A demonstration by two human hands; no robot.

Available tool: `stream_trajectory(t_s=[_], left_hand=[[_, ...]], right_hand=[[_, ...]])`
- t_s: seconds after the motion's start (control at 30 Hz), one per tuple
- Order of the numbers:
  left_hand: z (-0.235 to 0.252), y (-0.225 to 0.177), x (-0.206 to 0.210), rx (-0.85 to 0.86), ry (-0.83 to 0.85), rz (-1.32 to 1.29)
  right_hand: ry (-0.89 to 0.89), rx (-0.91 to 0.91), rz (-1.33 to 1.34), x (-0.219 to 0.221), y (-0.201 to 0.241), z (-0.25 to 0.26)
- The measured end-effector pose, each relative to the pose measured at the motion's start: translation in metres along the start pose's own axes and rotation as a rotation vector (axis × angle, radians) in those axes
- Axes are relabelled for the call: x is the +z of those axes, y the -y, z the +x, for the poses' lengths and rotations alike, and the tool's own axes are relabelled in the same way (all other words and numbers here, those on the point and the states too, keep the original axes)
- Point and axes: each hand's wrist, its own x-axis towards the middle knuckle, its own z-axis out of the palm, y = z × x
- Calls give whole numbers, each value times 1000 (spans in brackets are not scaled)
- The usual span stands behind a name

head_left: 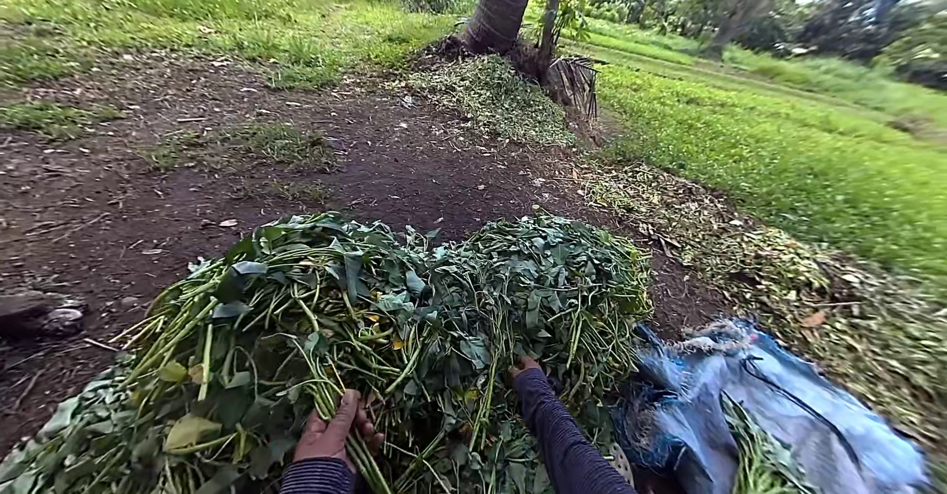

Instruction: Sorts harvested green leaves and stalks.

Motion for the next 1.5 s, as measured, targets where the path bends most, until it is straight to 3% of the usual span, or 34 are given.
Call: stream_trajectory(t_s=[0.07,0.17,0.23,0.3,0.4,0.6,0.73,0.87,1.0,1.23,1.37,1.5], left_hand=[[4,1,-2,-11,38,43],[6,0,-7,-59,101,73],[7,3,-8,-91,122,80],[3,4,-6,-106,142,96],[-4,9,-2,-146,197,173],[-20,39,2,-331,340,486],[-21,45,5,-379,336,609],[-17,51,6,-318,273,692],[-27,45,8,-302,242,675],[-43,44,9,-270,201,318],[-41,54,0,-251,355,102],[-49,54,-4,-98,454,283]], right_hand=[[-32,-78,158,-7,10,-9],[-67,-250,516,-36,34,-64],[10,-356,743,-45,39,-113],[138,-331,830,-33,29,-151],[289,-198,706,7,-7,-175],[423,-349,627,53,-39,-228],[439,-434,395,57,-42,-246],[452,-512,77,62,-48,-245],[440,-450,-41,61,-45,-245],[395,-409,-42,67,-43,-247],[473,-417,107,70,-46,-248],[680,-357,464,64,-33,-251]])
